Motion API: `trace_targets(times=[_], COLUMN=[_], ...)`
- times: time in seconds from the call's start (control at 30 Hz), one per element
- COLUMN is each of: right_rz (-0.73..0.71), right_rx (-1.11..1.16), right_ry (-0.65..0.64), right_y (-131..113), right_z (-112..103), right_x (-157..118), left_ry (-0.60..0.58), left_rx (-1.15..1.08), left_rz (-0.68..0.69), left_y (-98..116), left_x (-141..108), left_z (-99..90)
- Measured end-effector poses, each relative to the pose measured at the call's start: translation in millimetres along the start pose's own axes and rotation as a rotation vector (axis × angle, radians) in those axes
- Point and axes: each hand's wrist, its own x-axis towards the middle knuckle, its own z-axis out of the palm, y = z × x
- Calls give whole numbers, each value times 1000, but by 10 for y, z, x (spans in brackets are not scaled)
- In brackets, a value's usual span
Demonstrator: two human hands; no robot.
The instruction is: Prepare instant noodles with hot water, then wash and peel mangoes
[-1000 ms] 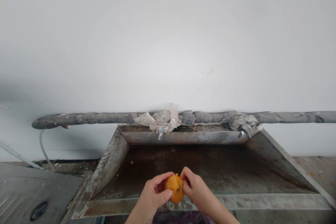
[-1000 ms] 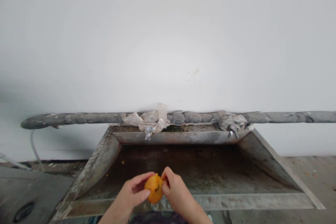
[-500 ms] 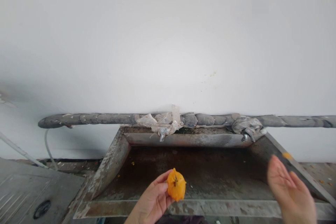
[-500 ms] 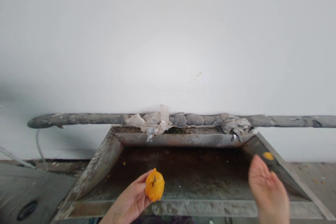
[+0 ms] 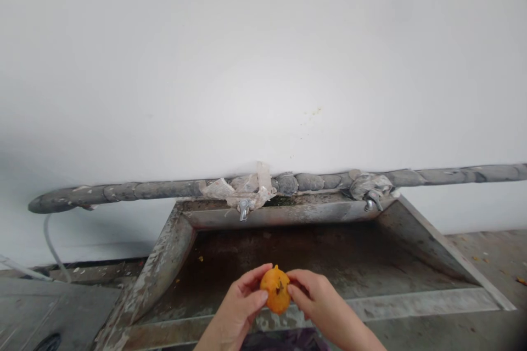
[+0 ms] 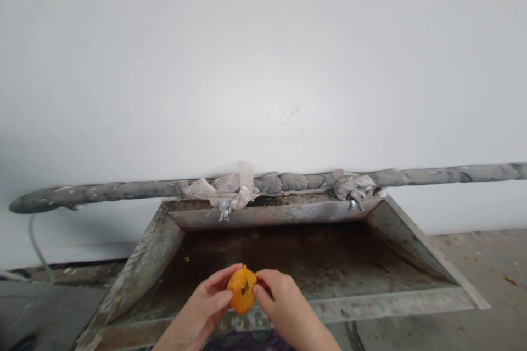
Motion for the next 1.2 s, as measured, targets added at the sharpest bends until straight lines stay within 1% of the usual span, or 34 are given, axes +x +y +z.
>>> trace_targets(times=[0.17,0.27,0.37,0.43,0.57,0.67,0.73,0.8,0.93,1.0,1.1,1.17,1.2], right_rz=[-29,-39,-67,-92,-137,-115,-94,-46,133,194,231,235,238], right_rx=[-31,-32,-94,-174,-337,-413,-398,-269,224,420,728,912,958], right_ry=[-96,-131,-160,-145,-38,16,43,32,-58,-51,-44,-90,-127], right_y=[0,-3,-6,0,61,139,189,229,268,266,264,297,333], right_z=[-22,-19,-15,12,156,286,348,381,383,378,391,378,343], right_x=[44,83,114,138,195,234,252,266,284,279,237,184,149], left_ry=[15,16,19,13,34,90,107,114,94,69,39,9,-9], left_rx=[71,92,134,174,269,373,423,402,188,47,-182,-318,-378], left_rz=[24,27,40,49,56,72,66,52,37,-23,-149,-225,-259], left_y=[22,19,16,22,53,86,108,126,119,84,14,-18,-24], left_x=[-16,-20,-28,-33,-33,-28,-26,-22,18,51,96,113,117], left_z=[-74,-106,-128,-139,-131,-100,-88,-100,-199,-255,-295,-287,-278])
